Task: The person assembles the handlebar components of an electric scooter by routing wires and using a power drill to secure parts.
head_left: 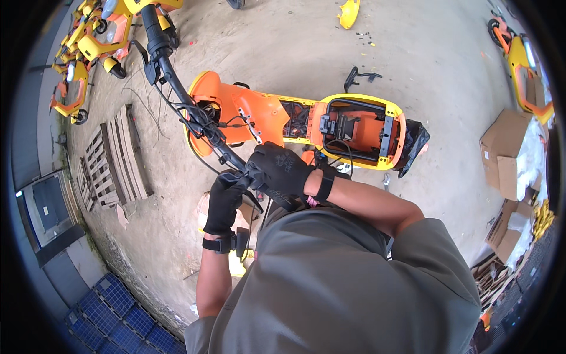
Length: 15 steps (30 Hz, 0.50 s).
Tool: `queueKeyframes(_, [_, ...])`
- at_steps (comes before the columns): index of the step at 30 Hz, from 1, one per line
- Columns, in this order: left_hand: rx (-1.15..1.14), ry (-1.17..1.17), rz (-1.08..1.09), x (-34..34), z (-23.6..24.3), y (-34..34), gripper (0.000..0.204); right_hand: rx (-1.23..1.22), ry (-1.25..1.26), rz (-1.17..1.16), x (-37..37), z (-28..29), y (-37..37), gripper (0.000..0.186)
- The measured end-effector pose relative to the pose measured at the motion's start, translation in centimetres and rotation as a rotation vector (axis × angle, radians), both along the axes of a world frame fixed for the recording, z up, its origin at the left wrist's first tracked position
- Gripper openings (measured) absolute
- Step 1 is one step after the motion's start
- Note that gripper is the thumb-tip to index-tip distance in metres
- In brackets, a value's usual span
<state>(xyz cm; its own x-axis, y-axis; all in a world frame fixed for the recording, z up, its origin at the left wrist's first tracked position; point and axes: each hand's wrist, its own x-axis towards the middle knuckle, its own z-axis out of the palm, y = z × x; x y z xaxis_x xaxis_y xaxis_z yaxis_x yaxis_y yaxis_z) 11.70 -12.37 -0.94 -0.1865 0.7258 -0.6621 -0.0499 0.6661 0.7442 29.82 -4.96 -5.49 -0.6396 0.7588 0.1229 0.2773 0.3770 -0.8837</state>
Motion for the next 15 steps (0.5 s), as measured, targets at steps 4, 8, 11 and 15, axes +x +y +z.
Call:
queueKeyframes(4, [0.000, -0.014, -0.012, -0.2, -0.3, 0.0, 0.011, -0.092, 0.149, -0.036, 0.1, -0.4, -0.3, 0.023])
queueKeyframes(8, [0.005, -0.038, -0.027, -0.3, -0.1, 0.0, 0.011, -0.102, 0.175, -0.043, 0.1, -0.6, -0.3, 0.017])
queueKeyframes(11, [0.006, -0.058, -0.015, -0.3, 0.0, 0.1, 0.010, -0.093, 0.192, -0.005, 0.3, 0.0, 0.2, 0.018])
queueKeyframes(15, [0.010, -0.008, -0.024, -0.2, -0.1, -0.2, 0.009, -0.153, 0.143, 0.056, 0.4, 0.0, 0.5, 0.019])
